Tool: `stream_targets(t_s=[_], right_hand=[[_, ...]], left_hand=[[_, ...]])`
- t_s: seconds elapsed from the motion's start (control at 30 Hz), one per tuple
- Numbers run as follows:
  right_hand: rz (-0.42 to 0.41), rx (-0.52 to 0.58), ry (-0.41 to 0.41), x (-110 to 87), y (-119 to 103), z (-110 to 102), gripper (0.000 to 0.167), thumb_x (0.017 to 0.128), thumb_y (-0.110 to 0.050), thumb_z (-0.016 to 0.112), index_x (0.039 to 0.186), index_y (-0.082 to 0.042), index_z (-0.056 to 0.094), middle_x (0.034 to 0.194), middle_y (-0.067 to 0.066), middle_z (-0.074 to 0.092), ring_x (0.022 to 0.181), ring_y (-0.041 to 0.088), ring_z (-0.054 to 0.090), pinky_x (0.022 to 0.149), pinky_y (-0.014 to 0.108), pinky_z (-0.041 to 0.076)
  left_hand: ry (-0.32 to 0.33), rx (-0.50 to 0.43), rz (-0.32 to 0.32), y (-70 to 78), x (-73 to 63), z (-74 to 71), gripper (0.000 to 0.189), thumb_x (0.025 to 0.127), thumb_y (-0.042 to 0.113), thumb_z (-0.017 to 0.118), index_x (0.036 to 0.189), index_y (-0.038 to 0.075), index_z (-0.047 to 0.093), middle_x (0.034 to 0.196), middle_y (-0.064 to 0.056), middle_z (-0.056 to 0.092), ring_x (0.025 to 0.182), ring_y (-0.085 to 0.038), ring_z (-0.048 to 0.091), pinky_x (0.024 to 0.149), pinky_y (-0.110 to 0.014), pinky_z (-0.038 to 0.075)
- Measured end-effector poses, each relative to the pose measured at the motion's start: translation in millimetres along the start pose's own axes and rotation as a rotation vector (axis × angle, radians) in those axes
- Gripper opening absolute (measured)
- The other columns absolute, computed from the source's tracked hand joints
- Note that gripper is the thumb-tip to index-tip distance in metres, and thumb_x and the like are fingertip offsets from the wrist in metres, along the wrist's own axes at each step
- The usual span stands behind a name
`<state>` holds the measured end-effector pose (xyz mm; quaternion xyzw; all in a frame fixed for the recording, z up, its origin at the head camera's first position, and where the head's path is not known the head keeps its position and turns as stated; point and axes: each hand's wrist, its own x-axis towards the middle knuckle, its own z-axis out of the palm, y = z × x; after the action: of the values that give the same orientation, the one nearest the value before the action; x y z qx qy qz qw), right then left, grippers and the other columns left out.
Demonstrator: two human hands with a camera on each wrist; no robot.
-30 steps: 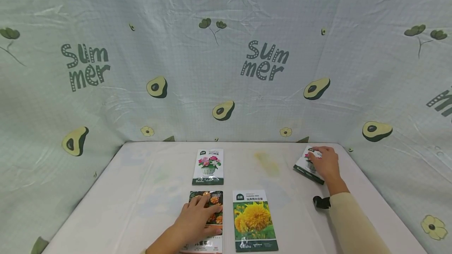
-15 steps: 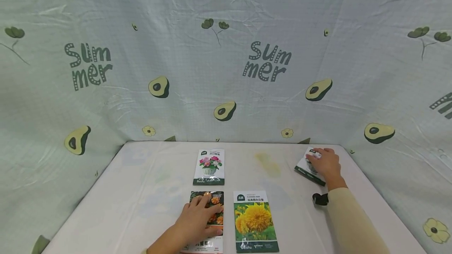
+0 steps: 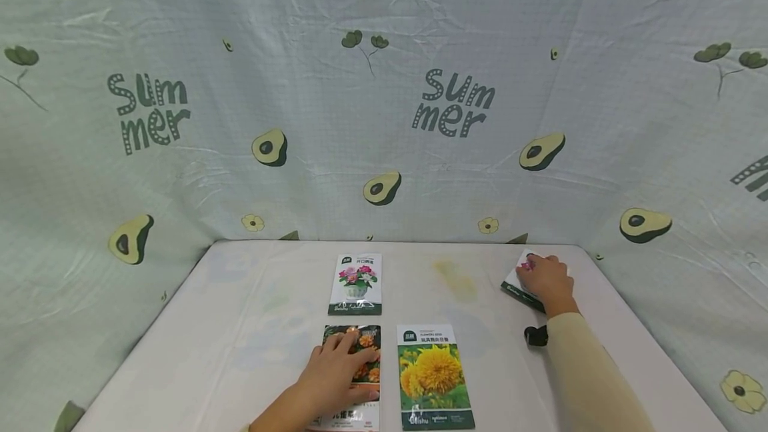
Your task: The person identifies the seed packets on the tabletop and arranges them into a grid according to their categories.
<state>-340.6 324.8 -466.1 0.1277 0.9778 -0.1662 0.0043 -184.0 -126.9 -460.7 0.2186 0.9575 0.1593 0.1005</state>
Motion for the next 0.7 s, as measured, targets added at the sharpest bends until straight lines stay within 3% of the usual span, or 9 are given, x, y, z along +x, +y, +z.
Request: stream_targets(t_s=[0.7], right_hand=[[-0.021, -0.059, -0.02, 8.6, -3.6, 5.7, 0.064, 0.1, -0.035, 0.047, 0.15, 0.004, 0.04, 0.142, 0.039, 0.035, 0.128, 0.057, 0.036, 0.101, 0.072, 0.04]], left_hand=[[0.013, 0.003, 0.008, -0.7, 0.1, 1.8, 0.061, 0.083, 0.062, 0.075, 0.137, 0.036, 0.065, 0.156, -0.017, 0.046, 0.138, -0.045, 0.043, 0.096, -0.069, 0.041]])
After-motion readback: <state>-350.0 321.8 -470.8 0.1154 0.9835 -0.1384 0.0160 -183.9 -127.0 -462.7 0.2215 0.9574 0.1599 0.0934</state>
